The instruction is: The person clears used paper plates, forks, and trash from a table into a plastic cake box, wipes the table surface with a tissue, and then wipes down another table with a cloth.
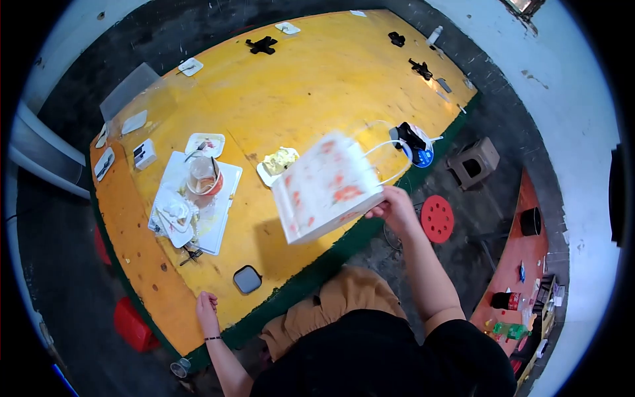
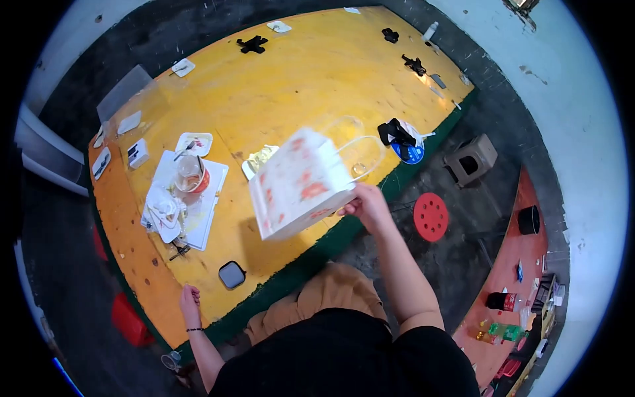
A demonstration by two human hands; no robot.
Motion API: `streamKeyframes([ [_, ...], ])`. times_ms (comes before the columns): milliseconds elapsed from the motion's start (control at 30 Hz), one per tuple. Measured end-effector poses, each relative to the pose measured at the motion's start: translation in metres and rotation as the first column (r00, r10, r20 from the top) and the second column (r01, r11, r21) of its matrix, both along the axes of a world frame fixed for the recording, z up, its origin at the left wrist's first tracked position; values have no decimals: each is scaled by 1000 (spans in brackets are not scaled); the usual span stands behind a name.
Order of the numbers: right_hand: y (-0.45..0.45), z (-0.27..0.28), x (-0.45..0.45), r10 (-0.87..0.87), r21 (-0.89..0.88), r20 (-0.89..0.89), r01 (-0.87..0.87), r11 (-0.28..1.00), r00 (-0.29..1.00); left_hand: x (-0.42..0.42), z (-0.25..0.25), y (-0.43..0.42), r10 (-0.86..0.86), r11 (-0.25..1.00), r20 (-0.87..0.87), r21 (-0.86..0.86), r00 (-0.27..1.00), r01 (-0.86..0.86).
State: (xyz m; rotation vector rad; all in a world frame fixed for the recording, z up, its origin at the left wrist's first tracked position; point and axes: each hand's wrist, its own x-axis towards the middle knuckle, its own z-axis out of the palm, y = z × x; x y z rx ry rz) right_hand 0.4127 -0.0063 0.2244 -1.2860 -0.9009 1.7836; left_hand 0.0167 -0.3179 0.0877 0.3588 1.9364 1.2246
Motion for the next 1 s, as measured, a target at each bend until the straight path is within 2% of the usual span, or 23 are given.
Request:
streamKeyframes([
  [67, 18, 15, 25, -179, 57, 14, 177, 982, 984, 6, 6, 11, -40, 999, -72, 4, 997, 41],
  [133, 53, 6, 62, -262, 124, 42, 255, 959, 964, 20, 11, 27, -18, 999, -77, 30, 997, 20],
  [200, 93, -6, 91, -287, 225, 103, 259, 939, 952, 41, 15, 44, 3, 999, -80, 34, 997, 0],
  [300, 160, -23, 110, -219, 264, 140, 177, 948, 966, 83, 14, 65, 36, 999, -76, 10, 996, -35],
  [400, 238, -79, 133, -92, 276, 200, 34, 961, 975, 139, 0, 89, 136, 990, -37, -15, 990, -137],
  [467, 275, -95, 134, -83, 264, 300, 1, 965, 950, 181, 10, 116, 159, 987, 81, -50, 984, -155],
  [567, 312, -114, 136, -68, 277, 290, -16, 961, 954, 226, 13, 140, 68, 996, 96, 58, 993, -74],
  [700, 361, -160, 146, -19, 230, 308, -55, 972, 951, 257, 18, 145, 149, 985, 93, 71, 984, -156],
  [800, 370, -160, 143, -13, 240, 294, -60, 969, 956, 269, 21, 137, 232, 969, 85, 65, 969, -237],
  [1000, 366, -133, 137, 28, 274, 469, -176, 946, 883, 283, 18, 113, 390, 919, 81, 17, 917, -393],
])
